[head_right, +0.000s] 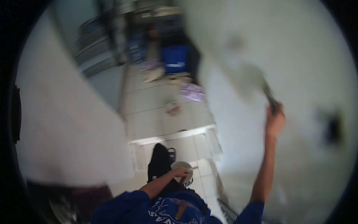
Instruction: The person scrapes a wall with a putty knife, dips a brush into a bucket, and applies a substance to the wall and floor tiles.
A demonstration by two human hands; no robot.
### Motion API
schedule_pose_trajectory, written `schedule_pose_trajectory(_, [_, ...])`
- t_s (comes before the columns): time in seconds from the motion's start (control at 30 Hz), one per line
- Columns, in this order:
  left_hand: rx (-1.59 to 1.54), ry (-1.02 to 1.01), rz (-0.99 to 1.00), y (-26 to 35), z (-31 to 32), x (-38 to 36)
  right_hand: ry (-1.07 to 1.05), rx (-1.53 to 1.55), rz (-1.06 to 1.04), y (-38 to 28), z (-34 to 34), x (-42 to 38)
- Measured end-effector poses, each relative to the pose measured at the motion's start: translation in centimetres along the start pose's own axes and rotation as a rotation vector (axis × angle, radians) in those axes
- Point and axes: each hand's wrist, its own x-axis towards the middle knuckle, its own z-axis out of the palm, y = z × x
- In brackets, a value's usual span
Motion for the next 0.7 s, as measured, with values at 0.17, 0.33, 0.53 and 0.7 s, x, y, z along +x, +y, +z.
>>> schedule_pose_trajectory(0.17, [-0.036,0.111,-0.196,0.8,0.8,-1.1,-0.218,0.125,0.027,-0.1,5.8,-3.0])
schedule_pose_trajectory(0.33, [-0.285,0.365,-0.255,1.5,1.2,-4.6,-0.546,0.722,0.226,-0.9,13.8,-10.8])
schedule_pose_trajectory(0.53, [-0.601,0.574,-0.197,2.7,-1.2,-6.7,-0.940,1.307,0.518,-9.0,17.4,-18.1])
schedule_pose_trajectory(0.7, [-0.752,0.793,-0.154,2.6,-2.8,-7.2,-1.615,1.557,0.774,-12.9,18.6,-27.2])
